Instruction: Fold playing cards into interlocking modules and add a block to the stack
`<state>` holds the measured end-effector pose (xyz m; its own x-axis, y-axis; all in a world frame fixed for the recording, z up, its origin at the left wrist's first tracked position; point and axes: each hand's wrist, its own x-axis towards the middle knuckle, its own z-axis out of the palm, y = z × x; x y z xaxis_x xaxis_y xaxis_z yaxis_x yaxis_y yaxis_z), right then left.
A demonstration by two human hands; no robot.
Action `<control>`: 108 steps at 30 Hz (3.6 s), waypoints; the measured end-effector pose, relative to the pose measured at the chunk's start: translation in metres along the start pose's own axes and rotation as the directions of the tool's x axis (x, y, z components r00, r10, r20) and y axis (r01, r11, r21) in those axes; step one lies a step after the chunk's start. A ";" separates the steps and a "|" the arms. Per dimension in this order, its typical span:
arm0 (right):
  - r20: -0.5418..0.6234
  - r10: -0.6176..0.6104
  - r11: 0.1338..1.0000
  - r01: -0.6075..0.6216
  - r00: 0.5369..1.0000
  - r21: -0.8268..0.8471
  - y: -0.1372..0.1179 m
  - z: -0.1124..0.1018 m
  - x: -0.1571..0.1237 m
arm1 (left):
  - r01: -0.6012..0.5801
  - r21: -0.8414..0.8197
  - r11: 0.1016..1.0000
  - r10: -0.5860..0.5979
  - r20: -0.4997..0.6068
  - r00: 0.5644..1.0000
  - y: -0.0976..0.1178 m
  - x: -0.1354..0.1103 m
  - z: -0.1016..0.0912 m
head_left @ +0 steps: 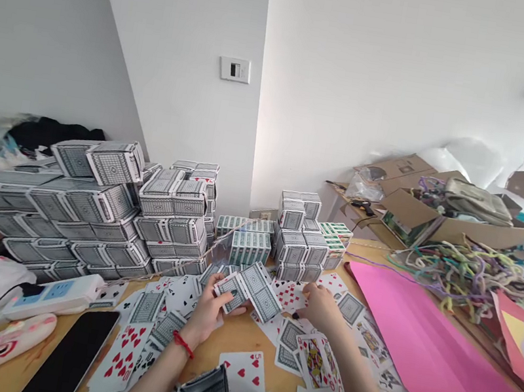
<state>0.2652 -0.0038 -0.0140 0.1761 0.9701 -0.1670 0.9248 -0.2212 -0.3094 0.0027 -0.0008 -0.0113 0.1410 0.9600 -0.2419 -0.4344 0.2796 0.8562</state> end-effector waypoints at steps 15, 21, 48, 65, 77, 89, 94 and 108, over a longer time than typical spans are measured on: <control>-0.112 -0.113 0.992 0.118 0.987 0.037 -0.018 0.019 -0.001 | 0.027 -0.241 0.970 -0.041 -0.052 0.998 0.000 0.010 -0.007; -0.098 -0.086 0.994 0.091 0.992 0.054 -0.017 0.018 -0.001 | 0.025 -0.279 0.960 -0.043 -0.058 0.997 0.000 0.010 -0.008; -0.103 -0.308 0.846 0.322 0.946 0.425 -0.044 -0.020 -0.027 | 0.063 -0.377 0.924 -0.093 -0.064 0.994 0.001 0.010 -0.010; 0.127 -0.409 0.612 0.168 0.904 0.773 -0.085 -0.014 -0.058 | 0.024 -0.277 0.960 -0.005 0.070 0.998 -0.003 0.007 -0.006; 0.072 -0.399 0.581 0.191 0.914 0.791 -0.085 -0.014 -0.058 | 0.013 -0.247 0.969 0.003 0.068 0.998 -0.003 0.009 -0.008; 0.124 -0.370 0.646 0.159 0.921 0.747 -0.083 -0.009 -0.054 | 0.011 -0.222 0.975 0.000 0.050 0.999 -0.004 0.008 -0.010; 0.125 -0.362 0.632 0.145 0.924 0.761 -0.083 -0.008 -0.053 | 0.013 -0.209 0.978 0.007 0.096 0.995 -0.002 0.007 -0.009; 0.154 -0.388 0.635 0.142 0.909 0.760 -0.076 0.008 -0.046 | 0.015 -0.025 1.000 -0.012 0.100 0.995 -0.007 0.003 -0.006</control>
<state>0.1841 -0.0320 0.0096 -0.2501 0.9521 -0.1757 0.3560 -0.0783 -0.9312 0.0008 0.0006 -0.0209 0.2347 0.9502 -0.2052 -0.4543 0.2938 0.8410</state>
